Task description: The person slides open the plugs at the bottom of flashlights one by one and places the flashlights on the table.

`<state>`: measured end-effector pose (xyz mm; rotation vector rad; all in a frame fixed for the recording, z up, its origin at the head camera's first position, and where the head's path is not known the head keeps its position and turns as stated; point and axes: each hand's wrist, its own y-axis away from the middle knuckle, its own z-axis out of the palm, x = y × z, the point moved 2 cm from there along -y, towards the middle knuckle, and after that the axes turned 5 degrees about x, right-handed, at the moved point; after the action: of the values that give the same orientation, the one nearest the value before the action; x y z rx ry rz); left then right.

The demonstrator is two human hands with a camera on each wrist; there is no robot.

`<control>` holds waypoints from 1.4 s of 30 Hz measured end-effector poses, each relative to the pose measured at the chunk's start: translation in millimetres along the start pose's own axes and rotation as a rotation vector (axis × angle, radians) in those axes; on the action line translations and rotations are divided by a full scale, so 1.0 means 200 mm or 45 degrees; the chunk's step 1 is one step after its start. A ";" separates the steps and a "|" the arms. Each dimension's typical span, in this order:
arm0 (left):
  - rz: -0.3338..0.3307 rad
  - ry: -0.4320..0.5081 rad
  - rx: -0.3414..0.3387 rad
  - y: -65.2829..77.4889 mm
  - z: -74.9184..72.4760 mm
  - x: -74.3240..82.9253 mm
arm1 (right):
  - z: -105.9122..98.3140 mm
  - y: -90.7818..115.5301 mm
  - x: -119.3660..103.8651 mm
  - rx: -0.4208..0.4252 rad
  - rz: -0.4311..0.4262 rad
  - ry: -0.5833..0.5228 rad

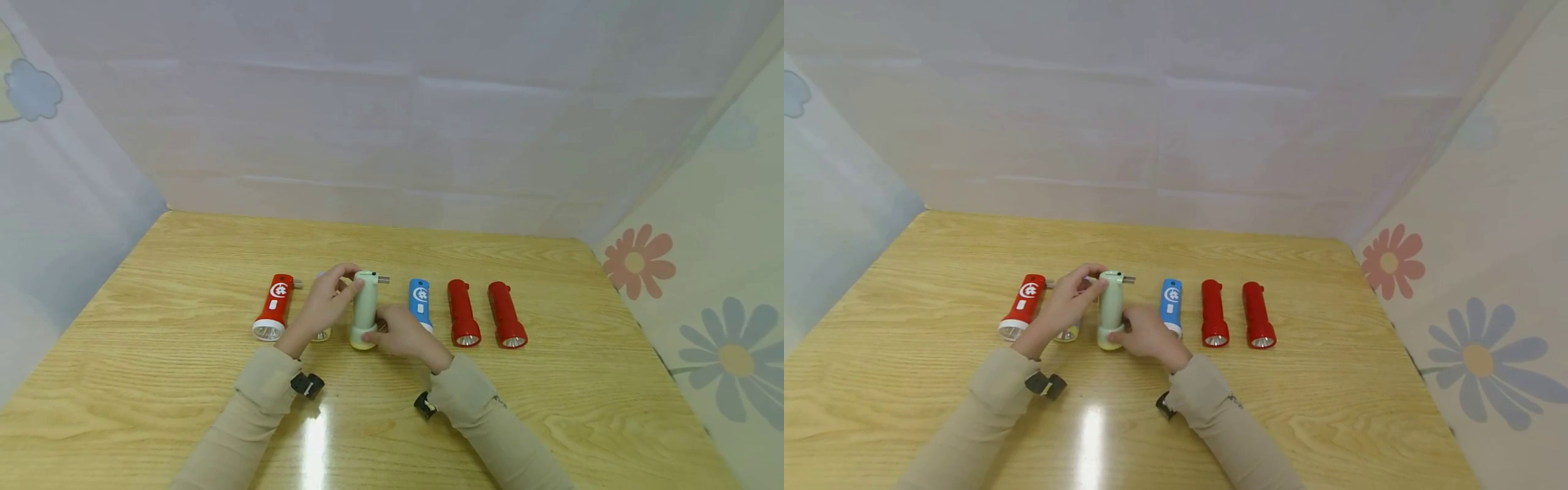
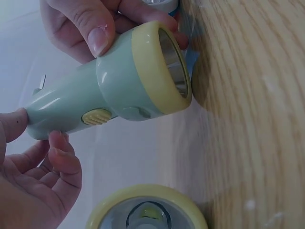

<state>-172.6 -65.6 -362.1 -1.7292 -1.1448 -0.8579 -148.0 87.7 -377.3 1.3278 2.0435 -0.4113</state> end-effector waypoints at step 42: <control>-0.084 0.129 -0.026 0.00 0.03 -0.05 | -0.01 0.03 -0.01 -0.017 -0.024 -0.052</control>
<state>-175.6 -64.6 -373.7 -1.6525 -1.1339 -0.9890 -143.8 90.0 -374.5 1.2829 2.0227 -0.4292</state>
